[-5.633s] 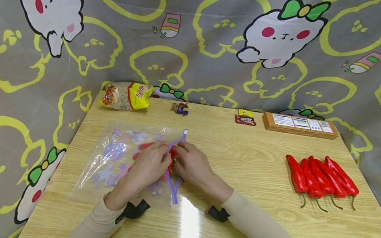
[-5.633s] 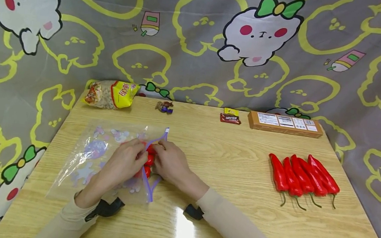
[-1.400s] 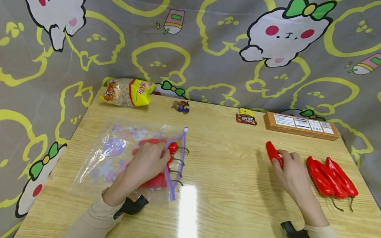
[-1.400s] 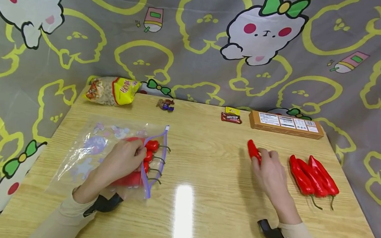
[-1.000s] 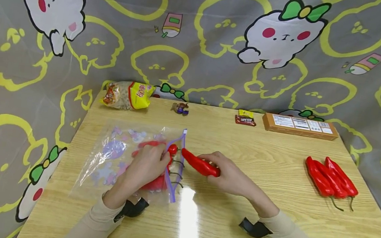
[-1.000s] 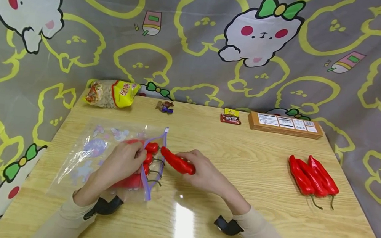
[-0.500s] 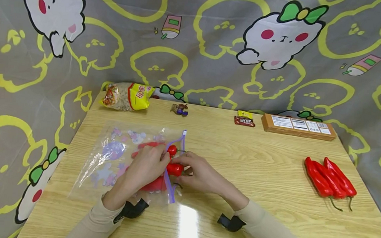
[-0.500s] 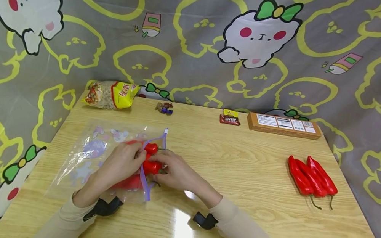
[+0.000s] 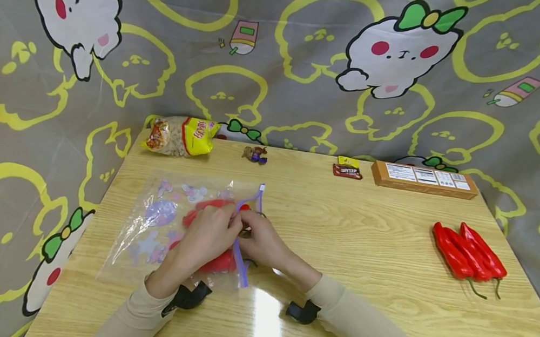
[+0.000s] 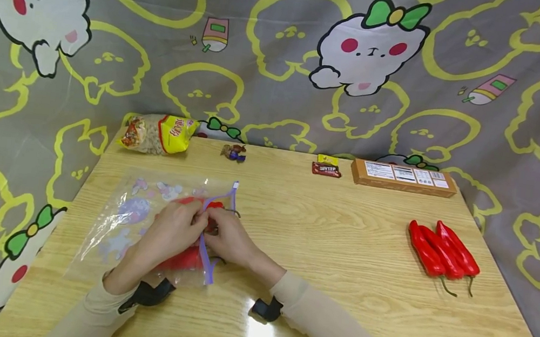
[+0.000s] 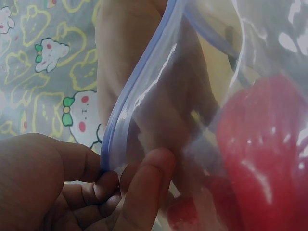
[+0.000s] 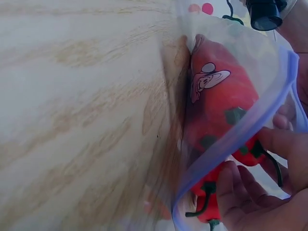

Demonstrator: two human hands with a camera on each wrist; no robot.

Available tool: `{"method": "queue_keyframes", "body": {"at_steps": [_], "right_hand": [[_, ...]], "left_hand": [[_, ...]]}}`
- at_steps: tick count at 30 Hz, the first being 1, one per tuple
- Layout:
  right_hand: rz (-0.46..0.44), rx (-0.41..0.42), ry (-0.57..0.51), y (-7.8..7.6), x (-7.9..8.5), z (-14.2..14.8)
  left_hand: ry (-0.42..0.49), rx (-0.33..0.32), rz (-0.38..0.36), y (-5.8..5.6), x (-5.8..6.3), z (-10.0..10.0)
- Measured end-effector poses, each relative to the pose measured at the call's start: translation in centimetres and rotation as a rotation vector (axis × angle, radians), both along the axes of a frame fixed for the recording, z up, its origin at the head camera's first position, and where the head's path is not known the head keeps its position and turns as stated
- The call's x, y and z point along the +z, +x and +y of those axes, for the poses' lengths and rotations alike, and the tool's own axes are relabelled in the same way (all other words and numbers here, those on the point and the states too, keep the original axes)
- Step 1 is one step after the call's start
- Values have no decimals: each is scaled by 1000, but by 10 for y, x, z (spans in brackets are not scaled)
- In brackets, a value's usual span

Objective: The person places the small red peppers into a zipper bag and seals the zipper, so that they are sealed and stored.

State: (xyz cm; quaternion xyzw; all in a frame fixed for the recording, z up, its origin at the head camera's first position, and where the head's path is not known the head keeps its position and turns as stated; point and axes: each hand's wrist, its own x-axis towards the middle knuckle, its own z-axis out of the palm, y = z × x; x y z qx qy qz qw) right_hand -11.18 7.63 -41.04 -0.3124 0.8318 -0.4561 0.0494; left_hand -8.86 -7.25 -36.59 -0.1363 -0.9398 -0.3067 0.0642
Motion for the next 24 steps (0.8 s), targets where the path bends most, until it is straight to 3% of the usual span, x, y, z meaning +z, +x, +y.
{"method": "queue_keyframes", "body": {"at_steps": [6,10,17,22,24], "right_hand": [[-19,-13,28,3,7,21],[64,-116,84,0,17,67],[459,-605,430,-9,19,215],[547,-819,616,-2,14,298],[506,-888,682,4,13,322]], "left_hand": [[-2,10,-28,0,1,-1],[10,17,-63,0,1,-1],[12,19,-75,0,1,1],[18,15,-68,-1,0,0],[19,12,-63,-1,0,0]]}}
